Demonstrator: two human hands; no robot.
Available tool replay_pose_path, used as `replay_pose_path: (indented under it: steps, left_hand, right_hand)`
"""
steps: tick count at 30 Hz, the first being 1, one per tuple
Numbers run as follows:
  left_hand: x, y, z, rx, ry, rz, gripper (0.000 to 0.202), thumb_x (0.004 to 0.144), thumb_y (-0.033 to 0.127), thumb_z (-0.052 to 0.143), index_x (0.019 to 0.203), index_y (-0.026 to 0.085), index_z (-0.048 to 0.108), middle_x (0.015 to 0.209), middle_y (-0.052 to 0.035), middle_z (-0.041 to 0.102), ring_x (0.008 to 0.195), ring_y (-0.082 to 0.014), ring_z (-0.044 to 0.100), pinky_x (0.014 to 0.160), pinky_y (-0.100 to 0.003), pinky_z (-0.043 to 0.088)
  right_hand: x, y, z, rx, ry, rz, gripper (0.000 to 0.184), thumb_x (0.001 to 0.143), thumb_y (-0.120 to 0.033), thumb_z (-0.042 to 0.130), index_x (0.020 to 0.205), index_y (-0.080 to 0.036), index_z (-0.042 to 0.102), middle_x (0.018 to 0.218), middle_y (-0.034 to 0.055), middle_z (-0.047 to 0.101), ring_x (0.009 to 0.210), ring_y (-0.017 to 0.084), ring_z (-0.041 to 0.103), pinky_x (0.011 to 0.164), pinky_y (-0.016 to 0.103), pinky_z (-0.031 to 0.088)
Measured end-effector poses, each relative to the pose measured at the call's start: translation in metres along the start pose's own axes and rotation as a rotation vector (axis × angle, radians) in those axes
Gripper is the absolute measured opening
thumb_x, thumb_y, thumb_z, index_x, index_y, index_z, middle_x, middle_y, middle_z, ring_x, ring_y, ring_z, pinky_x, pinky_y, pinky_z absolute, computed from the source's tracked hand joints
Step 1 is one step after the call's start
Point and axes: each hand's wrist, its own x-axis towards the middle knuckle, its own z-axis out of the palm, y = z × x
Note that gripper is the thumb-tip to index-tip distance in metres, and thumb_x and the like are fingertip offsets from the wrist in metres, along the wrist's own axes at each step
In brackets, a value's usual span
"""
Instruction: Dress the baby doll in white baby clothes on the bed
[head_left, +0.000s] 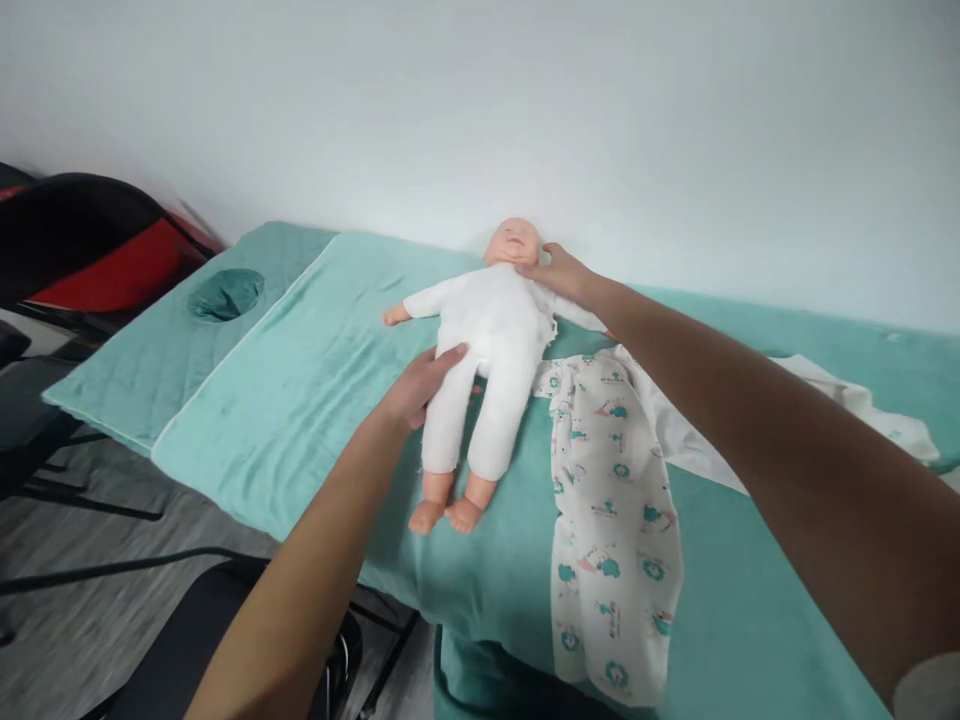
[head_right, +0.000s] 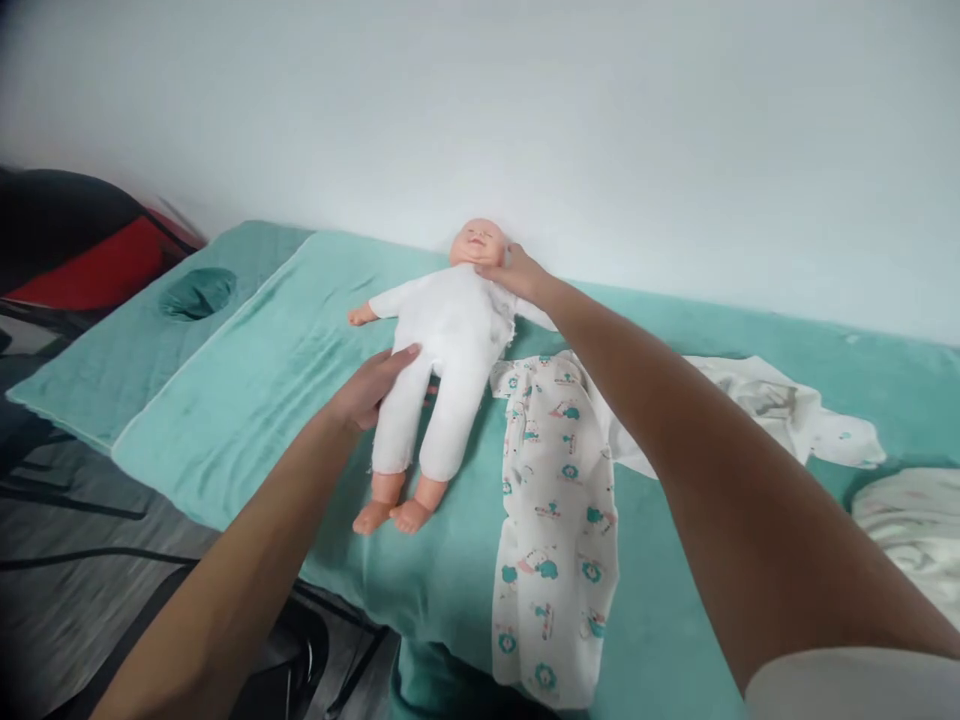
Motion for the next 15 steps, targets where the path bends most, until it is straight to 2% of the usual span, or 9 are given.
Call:
replay_pose_path:
  steps: [2, 5, 8, 9, 10, 11, 13, 14, 15]
  left_hand:
    - [0.003, -0.007, -0.004, 0.126, 0.062, 0.092, 0.028, 0.087, 0.046, 0.070, 0.088, 0.018, 0.069, 0.075, -0.0068, 0.072, 0.094, -0.0282, 0.071, 0.088, -0.050, 0.059]
    - [-0.007, -0.003, -0.001, 0.383, 0.263, 0.226, 0.032, 0.086, 0.049, 0.071, 0.097, 0.019, 0.068, 0.090, -0.0093, 0.074, 0.109, -0.0326, 0.068, 0.099, -0.056, 0.054]
    - [-0.043, 0.010, 0.025, 0.696, 0.432, 0.378, 0.037, 0.088, 0.049, 0.067, 0.113, 0.021, 0.064, 0.116, -0.0137, 0.070, 0.126, -0.0378, 0.059, 0.111, -0.063, 0.044]
    - [-0.059, 0.013, 0.039, 0.781, 0.399, 0.423, 0.035, 0.092, 0.048, 0.061, 0.115, 0.022, 0.063, 0.122, -0.0142, 0.068, 0.128, -0.0382, 0.057, 0.112, -0.063, 0.043]
    - [-0.075, 0.014, 0.057, 0.840, 0.320, 0.446, 0.032, 0.097, 0.046, 0.052, 0.116, 0.023, 0.063, 0.124, -0.0144, 0.067, 0.126, -0.0373, 0.058, 0.110, -0.061, 0.045]
    - [-0.090, 0.012, 0.075, 0.879, 0.199, 0.412, 0.033, 0.099, 0.047, 0.049, 0.117, 0.024, 0.063, 0.120, -0.0141, 0.069, 0.119, -0.0361, 0.063, 0.105, -0.057, 0.048]
    - [-0.113, 0.002, 0.113, 0.946, -0.050, 0.209, 0.045, 0.090, 0.061, 0.059, 0.110, 0.021, 0.063, 0.100, -0.0139, 0.071, 0.099, -0.0364, 0.070, 0.091, -0.053, 0.054]
    - [-0.120, -0.005, 0.129, 0.976, -0.136, 0.108, 0.051, 0.083, 0.064, 0.067, 0.108, 0.019, 0.063, 0.099, -0.0149, 0.072, 0.095, -0.0366, 0.071, 0.088, -0.050, 0.055]
    - [-0.124, -0.012, 0.144, 1.000, -0.152, 0.049, 0.054, 0.078, 0.060, 0.074, 0.109, 0.018, 0.063, 0.106, -0.0162, 0.071, 0.096, -0.0363, 0.071, 0.086, -0.047, 0.055]
  right_hand:
    - [-0.001, 0.013, -0.004, -0.037, 0.001, -0.003, 0.088, 0.079, -0.068, 0.071, 0.146, -0.018, 0.043, 0.153, 0.0219, 0.052, 0.134, 0.037, 0.056, 0.113, 0.056, 0.046]
    - [-0.015, 0.042, -0.027, -0.054, 0.040, 0.049, 0.078, 0.088, -0.076, 0.053, 0.139, -0.017, 0.048, 0.144, 0.0219, 0.060, 0.126, 0.033, 0.063, 0.108, 0.054, 0.049]
    - [-0.043, 0.080, -0.063, 0.016, 0.146, 0.142, 0.061, 0.096, -0.073, 0.041, 0.112, -0.017, 0.059, 0.127, 0.0214, 0.069, 0.104, 0.028, 0.072, 0.089, 0.045, 0.059]
    - [-0.055, 0.092, -0.076, 0.011, 0.205, 0.173, 0.058, 0.097, -0.071, 0.040, 0.104, -0.018, 0.060, 0.123, 0.0207, 0.071, 0.097, 0.026, 0.073, 0.082, 0.041, 0.059]
    - [-0.068, 0.104, -0.089, -0.039, 0.255, 0.206, 0.055, 0.097, -0.069, 0.039, 0.096, -0.018, 0.060, 0.116, 0.0190, 0.073, 0.090, 0.025, 0.072, 0.077, 0.038, 0.058]
    - [-0.083, 0.114, -0.100, -0.140, 0.260, 0.235, 0.053, 0.097, -0.067, 0.041, 0.089, -0.019, 0.060, 0.107, 0.0171, 0.074, 0.085, 0.024, 0.071, 0.076, 0.037, 0.056]
    - [-0.114, 0.128, -0.119, -0.402, 0.181, 0.259, 0.050, 0.093, -0.066, 0.049, 0.080, -0.020, 0.061, 0.095, 0.0141, 0.075, 0.084, 0.026, 0.069, 0.078, 0.038, 0.053]
    - [-0.130, 0.132, -0.126, -0.525, 0.117, 0.250, 0.047, 0.090, -0.065, 0.055, 0.078, -0.020, 0.062, 0.092, 0.0133, 0.075, 0.087, 0.028, 0.069, 0.079, 0.038, 0.051]
    - [-0.146, 0.133, -0.131, -0.623, 0.056, 0.224, 0.043, 0.085, -0.063, 0.061, 0.078, -0.021, 0.064, 0.093, 0.0127, 0.075, 0.090, 0.029, 0.068, 0.080, 0.038, 0.050]
